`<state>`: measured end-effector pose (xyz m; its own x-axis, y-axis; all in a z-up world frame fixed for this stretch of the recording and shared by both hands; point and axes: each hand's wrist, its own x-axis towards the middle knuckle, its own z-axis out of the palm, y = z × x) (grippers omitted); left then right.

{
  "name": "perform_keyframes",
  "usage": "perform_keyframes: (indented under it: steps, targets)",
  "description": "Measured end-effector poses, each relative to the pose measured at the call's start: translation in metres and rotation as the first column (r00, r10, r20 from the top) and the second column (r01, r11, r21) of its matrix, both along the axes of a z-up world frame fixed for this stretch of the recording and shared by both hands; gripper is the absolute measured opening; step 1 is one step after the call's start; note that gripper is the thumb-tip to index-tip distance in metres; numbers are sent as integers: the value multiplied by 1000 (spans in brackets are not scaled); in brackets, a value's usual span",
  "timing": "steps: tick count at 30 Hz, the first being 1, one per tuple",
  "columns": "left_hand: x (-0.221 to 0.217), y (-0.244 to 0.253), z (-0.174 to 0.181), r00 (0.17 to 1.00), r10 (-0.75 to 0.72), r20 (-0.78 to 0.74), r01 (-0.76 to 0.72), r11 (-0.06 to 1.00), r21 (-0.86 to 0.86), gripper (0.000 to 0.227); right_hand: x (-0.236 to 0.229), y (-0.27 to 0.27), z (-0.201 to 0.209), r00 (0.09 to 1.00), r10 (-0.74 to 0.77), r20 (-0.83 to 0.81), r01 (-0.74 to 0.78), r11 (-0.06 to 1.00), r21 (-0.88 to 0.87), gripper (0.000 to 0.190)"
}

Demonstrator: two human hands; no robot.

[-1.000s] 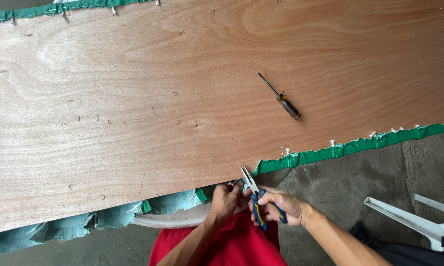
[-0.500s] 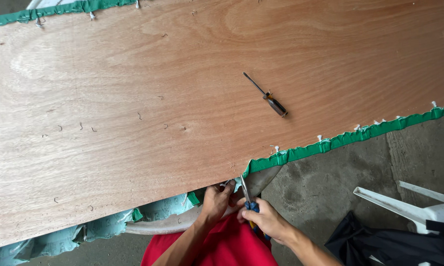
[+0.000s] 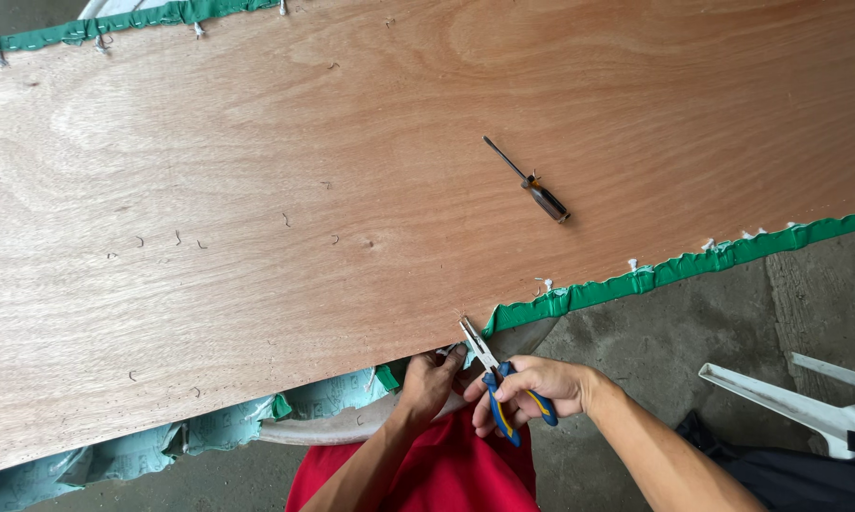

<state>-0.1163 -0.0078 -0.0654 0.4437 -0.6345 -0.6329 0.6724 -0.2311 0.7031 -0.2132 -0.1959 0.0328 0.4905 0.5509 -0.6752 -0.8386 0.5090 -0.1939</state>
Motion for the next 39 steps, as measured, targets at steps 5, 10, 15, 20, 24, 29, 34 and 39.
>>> perform_keyframes:
  steps: [5, 10, 15, 20, 24, 29, 34, 39]
  targets:
    - [4, -2, 9, 1000, -20, -10, 20, 1000, 13, 22, -13, 7, 8, 998, 18, -53, -14, 998, 67, 57]
    - [5, 0, 11, 1000, -25, 2, 25, 1000, 15, 24, -9, 11, -7, 998, -67, -9, 68, 990, 123, 52]
    - [2, 1, -3, 999, -39, -13, 39, 999, 18, 25, -15, 23, -30, 994, -98, 46, 104, 982, -158, 29]
    - [-2, 4, -16, 998, -62, -19, 62, 998, 5, 29, -23, 75, -47, 970, 238, -43, -63, 78, -995, 21]
    - [-3, 2, -13, 999, -48, -27, 49, 997, 51, 26, -25, 81, -34, 983, 150, 109, 88, 139, -986, 18]
    - [3, 1, -2, 999, -37, -21, 37, 999, 10, 27, -11, 65, 5, 994, -13, 111, 105, 458, -883, 27]
    - [6, 1, 2, 992, -98, -84, 107, 987, 120, 31, 2, 37, 26, 959, -281, -33, 258, 917, -306, 77]
    - [6, 1, 0, 993, -77, -85, 83, 994, 72, 28, -10, 41, 30, 930, -364, -46, 363, 931, -27, 80]
